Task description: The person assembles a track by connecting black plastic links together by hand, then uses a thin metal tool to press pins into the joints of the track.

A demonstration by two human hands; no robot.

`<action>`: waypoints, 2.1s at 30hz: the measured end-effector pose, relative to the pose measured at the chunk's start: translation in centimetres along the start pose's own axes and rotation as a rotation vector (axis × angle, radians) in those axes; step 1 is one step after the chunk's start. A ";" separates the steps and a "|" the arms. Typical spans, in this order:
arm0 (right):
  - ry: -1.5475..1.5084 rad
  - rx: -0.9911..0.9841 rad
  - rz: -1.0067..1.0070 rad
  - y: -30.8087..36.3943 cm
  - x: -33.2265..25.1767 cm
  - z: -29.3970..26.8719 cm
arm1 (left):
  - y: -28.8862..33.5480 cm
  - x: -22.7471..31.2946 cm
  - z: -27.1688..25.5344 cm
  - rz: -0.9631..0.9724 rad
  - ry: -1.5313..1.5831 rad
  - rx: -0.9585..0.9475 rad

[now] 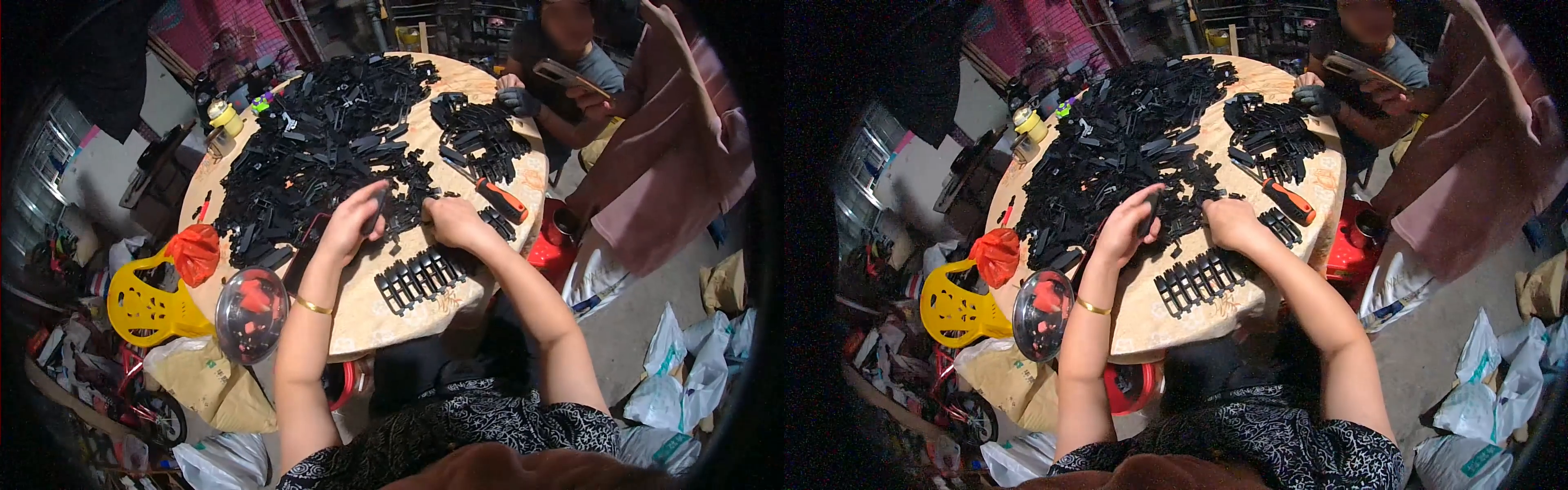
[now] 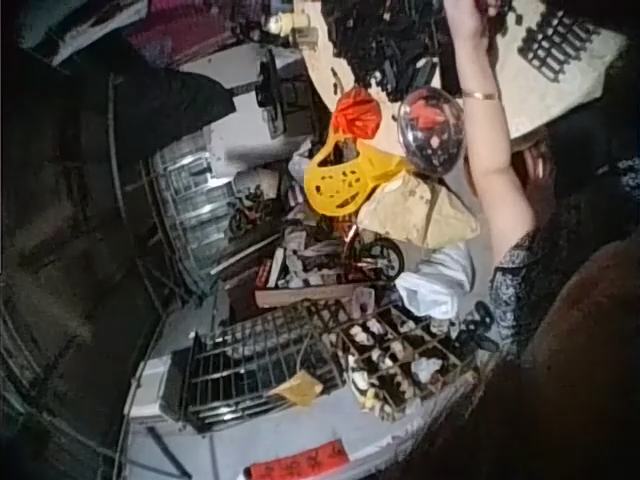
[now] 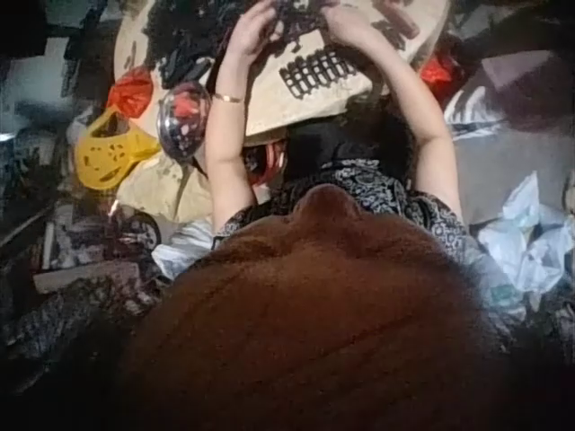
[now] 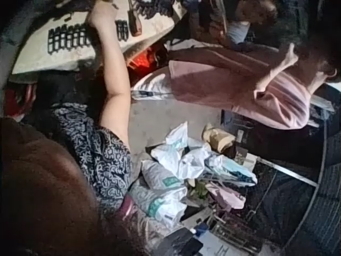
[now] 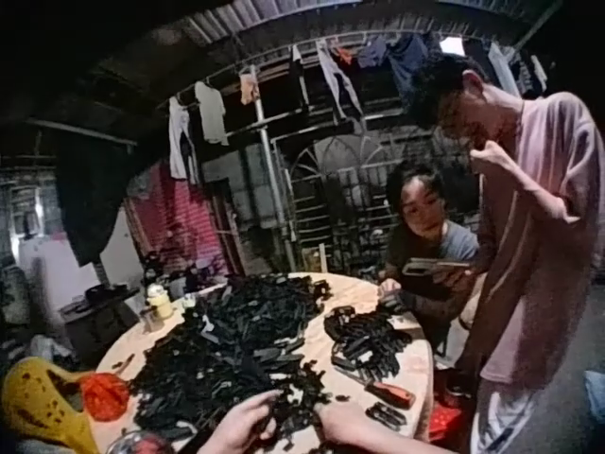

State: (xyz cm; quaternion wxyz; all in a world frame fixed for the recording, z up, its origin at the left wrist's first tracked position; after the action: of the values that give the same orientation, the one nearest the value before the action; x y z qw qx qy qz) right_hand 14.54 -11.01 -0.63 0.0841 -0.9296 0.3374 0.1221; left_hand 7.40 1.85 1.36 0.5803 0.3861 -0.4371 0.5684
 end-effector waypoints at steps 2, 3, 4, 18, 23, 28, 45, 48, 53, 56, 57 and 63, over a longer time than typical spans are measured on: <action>-0.086 0.079 -0.051 0.5 -0.3 -0.6 | 0.6 0.5 -0.3 0.020 -0.530 0.142; -0.083 0.083 -0.043 0.6 -0.2 -0.7 | 1.1 1.2 0.2 0.069 -0.742 0.181; -0.316 0.192 -0.088 0.9 -0.2 -1.7 | 1.2 1.3 0.7 0.044 -0.755 0.180; -0.912 0.769 -0.324 5.6 -3.2 -6.5 | 0.8 -2.1 3.6 0.110 0.180 -0.008; -0.635 0.909 -0.443 6.5 -4.3 -7.6 | 1.2 -2.2 3.9 0.080 0.173 -0.013; -0.392 0.908 -0.472 6.9 -4.8 -7.4 | 1.2 -2.2 3.9 0.052 0.210 0.011; -0.294 0.721 -0.498 7.0 -5.5 -7.0 | 1.7 -2.2 3.5 0.085 0.015 0.133; -0.286 0.666 -0.494 7.3 -5.7 -7.0 | 1.9 -2.3 3.6 0.056 0.065 0.111; -0.305 0.595 -0.493 6.9 -5.7 -6.1 | 1.9 -2.5 3.3 -0.024 0.039 0.135; -0.306 0.660 -0.400 7.1 -5.9 -6.7 | 1.2 -1.4 3.2 0.044 -0.010 0.178; -0.297 0.712 -0.367 7.2 -6.3 -7.0 | 1.3 -0.5 3.2 0.059 -0.071 0.184; -0.569 0.596 -0.250 6.7 -8.7 -5.6 | 1.8 1.2 1.2 -0.068 -0.215 0.152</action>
State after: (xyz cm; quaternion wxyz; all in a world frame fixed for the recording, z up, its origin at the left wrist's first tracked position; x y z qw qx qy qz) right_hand 4.71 -12.16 6.73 0.4527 -0.8277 0.2058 0.2599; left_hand 5.53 1.15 2.78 0.5183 0.5021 -0.4391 0.5353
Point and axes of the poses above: each hand's wrist, its own y-axis away from the middle knuckle, its own z-axis out of the palm, x = y × z, the point moved 7 cm from there along -y, towards the middle knuckle, and after that the axes turned 3 degrees about -x, right-handed, at the moved point
